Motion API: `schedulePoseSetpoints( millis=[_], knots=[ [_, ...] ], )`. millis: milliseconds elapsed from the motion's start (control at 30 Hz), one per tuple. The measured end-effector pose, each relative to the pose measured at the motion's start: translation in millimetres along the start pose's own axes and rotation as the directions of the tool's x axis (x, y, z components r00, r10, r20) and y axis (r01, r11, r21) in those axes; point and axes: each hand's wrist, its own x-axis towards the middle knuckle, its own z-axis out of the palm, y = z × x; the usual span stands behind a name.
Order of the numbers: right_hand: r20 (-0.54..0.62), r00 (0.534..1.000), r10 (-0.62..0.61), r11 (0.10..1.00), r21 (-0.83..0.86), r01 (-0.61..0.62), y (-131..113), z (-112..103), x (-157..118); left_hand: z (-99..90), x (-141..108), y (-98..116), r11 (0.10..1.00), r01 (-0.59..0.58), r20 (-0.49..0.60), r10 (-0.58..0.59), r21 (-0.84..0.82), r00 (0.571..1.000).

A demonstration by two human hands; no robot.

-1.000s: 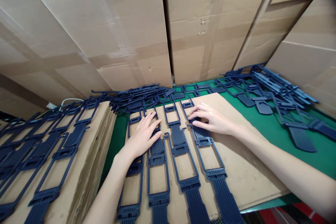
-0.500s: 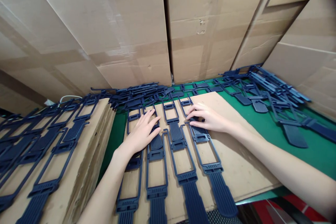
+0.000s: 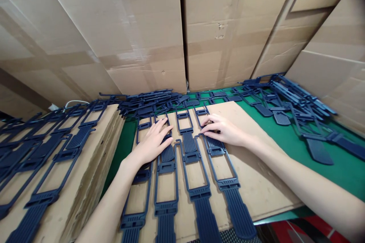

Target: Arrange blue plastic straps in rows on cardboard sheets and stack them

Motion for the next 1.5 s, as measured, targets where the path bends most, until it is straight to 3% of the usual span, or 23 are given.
schedulePoseSetpoints(
  millis=[500,567,633,700,800,867,900,967,1500],
  knots=[
    [0.027,0.999,0.032,0.999,-0.003,-0.032,2.0,-0.9,-1.4,-4.3,1.7,4.6,1.0,0.014,0.019,-0.014,-0.006,1.0],
    [-0.013,0.999,0.05,0.998,-0.044,-0.05,7.5,-7.0,-1.9,-4.8,1.6,5.1,1.0,0.017,0.021,-0.017,-0.014,1.0],
    [-0.135,0.982,0.135,0.98,-0.126,-0.152,19.7,-18.0,-5.3,-5.1,1.7,5.4,0.999,0.024,0.025,-0.023,-0.021,0.999],
    [-0.336,0.897,0.287,0.903,-0.217,-0.371,38.5,-32.1,-13.8,-4.7,1.8,4.9,1.0,0.025,0.026,-0.025,-0.019,0.999],
    [-0.58,0.624,0.524,0.605,-0.262,-0.752,71.1,-51.5,-35.5,-2.8,1.9,2.2,1.0,0.001,0.005,-0.001,-0.011,1.0],
    [-0.584,0.453,0.674,0.341,-0.298,-0.892,88.8,-59.6,-51.8,-1.4,2.1,0.2,1.0,-0.015,-0.01,0.015,-0.01,1.0],
    [-0.557,0.388,0.734,0.231,-0.333,-0.914,95.4,-62.0,-59.2,-0.8,2.1,-0.5,1.0,-0.018,-0.014,0.018,-0.009,1.0],
    [-0.504,0.314,0.804,0.105,-0.399,-0.911,104.0,-64.2,-70.5,-0.4,2.1,-0.9,1.0,-0.016,-0.016,0.015,-0.005,1.0],
    [-0.567,0.293,0.769,0.017,-0.44,-0.898,107.4,-73.4,-84.7,1.6,3.7,-3.0,1.0,-0.007,-0.028,0.007,0.001,1.0]
  ],
)
